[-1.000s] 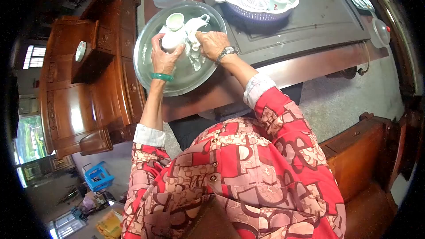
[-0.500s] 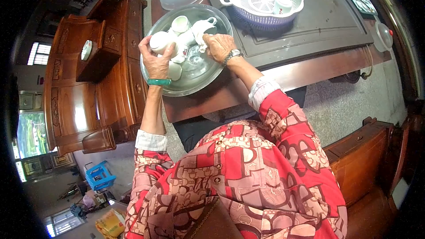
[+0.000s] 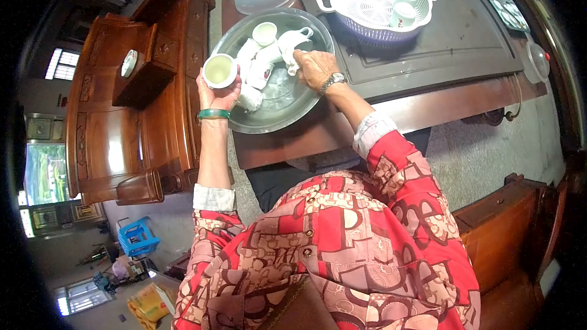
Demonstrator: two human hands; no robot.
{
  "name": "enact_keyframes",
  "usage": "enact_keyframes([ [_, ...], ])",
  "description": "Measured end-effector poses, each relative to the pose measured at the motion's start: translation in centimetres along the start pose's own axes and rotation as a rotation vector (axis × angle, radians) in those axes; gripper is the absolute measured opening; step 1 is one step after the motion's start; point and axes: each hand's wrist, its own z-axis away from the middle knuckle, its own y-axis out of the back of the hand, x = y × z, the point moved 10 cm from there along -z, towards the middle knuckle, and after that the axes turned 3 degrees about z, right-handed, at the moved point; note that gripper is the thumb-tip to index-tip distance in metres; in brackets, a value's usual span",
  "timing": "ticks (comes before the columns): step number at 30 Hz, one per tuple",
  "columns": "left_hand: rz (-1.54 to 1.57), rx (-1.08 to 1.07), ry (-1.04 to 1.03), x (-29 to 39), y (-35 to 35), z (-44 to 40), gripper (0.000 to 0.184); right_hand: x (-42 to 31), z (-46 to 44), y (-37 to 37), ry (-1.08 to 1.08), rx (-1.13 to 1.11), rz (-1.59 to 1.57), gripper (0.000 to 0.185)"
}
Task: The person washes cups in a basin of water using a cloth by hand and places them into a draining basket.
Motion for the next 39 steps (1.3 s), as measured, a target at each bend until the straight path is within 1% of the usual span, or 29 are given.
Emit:
enact_keyframes([
  [3, -0.007, -0.036, 0.011, 0.0, -0.5, 0.2, 0.054, -0.2, 0.1, -0.2, 0.008, 0.004, 0.0, 0.014],
  [5, -0.092, -0.015, -0.157, 1.0, -1.1, 0.8, 0.053, 0.0, 0.1, 0.1, -0.009, 0.017, -0.032, 0.017],
  [7, -0.802, 0.069, -0.512, 3.9, -0.8, 0.4, 0.053, 0.2, 0.1, -0.2, 0.004, 0.043, -0.019, 0.023],
  [8, -1.142, 0.002, -0.8, 4.6, -3.8, 2.6, 0.054, 0.2, 0.1, -0.1, 0.015, 0.064, -0.031, 0.02],
  [9, -1.462, -0.068, -1.119, 4.4, -7.1, 5.1, 0.055, 0.1, 0.1, -0.1, 0.011, 0.009, -0.021, 0.017],
  [10, -1.301, -0.083, -1.025, 4.7, -6.7, 4.2, 0.056, 0.1, 0.1, 0.0, 0.01, 0.039, -0.043, 0.014],
  [11, -1.152, -0.085, -0.925, 4.7, -6.2, 3.1, 0.058, 0.3, 0.2, -0.1, 0.015, 0.054, -0.072, 0.018],
  [12, -0.958, -0.091, -0.788, 4.4, -6.2, 2.6, 0.063, 0.0, 0.5, 0.4, 0.019, 0.067, -0.066, 0.016],
  [13, -0.971, -0.11, -0.788, 4.0, -7.4, 2.5, 0.063, -0.2, 0.7, 0.8, 0.025, 0.077, -0.061, 0.014],
  [15, -0.927, -0.251, -0.805, 2.4, -10.5, 2.2, 0.068, 0.1, 0.9, 0.6, 0.009, 0.086, -0.072, 0.017],
  [16, -0.934, -0.286, -0.746, 1.0, -12.5, 2.3, 0.069, 0.1, 0.9, 0.8, -0.002, 0.078, -0.089, 0.016],
  [18, -0.946, -0.437, -0.67, -2.4, -16.7, 1.5, 0.064, 0.2, 0.8, 0.9, -0.012, 0.07, -0.133, 0.015],
  [19, -0.952, -0.528, -0.632, -4.4, -18.9, 1.0, 0.061, 0.0, 0.7, 0.2, 0.012, -0.031, -0.06, 0.013],
  [21, -0.94, -0.646, -0.614, -8.6, -23.1, 0.8, 0.057, 0.5, 0.9, 0.6, 0.026, 0.157, -0.2, 0.014],
  [22, -0.969, -0.695, -0.625, -10.7, -25.1, 0.6, 0.056, 0.5, 0.6, 0.7, -0.023, 0.055, -0.175, 0.011],
  [23, -0.997, -0.747, -0.634, -12.7, -26.9, 0.2, 0.055, 0.5, 0.5, 0.3, -0.04, -0.028, -0.153, 0.013],
  [25, -1.136, -0.792, -0.701, -16.3, -29.1, -2.0, 0.058, 0.5, 0.9, 1.0, -0.001, 0.11, -0.182, 0.017],
  [26, -1.205, -0.808, -0.677, -18.2, -29.6, -3.5, 0.06, 0.8, 0.5, -0.4, -0.011, -0.037, -0.214, 0.026],
  [27, -1.225, -0.828, -0.593, -20.1, -30.2, -3.4, 0.063, 1.0, 0.3, -0.5, -0.067, -0.092, -0.186, 0.022],
  [29, -1.299, -0.784, -0.564, -22.8, -30.0, -5.3, 0.064, 1.2, 0.3, -1.9, -0.041, -0.041, -0.212, 0.013],
  [30, -1.352, -0.771, -0.465, -24.2, -29.7, -6.3, 0.064, 1.4, 0.4, -1.2, -0.062, 0.02, -0.261, 0.008],
  [31, -1.357, -0.777, -0.456, -25.0, -29.6, -6.8, 0.064, 1.4, 0.5, -0.6, -0.058, 0.007, -0.251, 0.006],
  [34, -1.496, -0.803, -0.342, -27.3, -28.8, -7.2, 0.068, 1.5, 0.7, -1.0, -0.054, 0.043, -0.276, 0.005],
  [39, -1.654, -0.791, -0.314, -28.6, -28.0, -8.9, 0.072, 1.3, 0.8, -0.6, -0.009, 0.241, -0.279, 0.006],
])
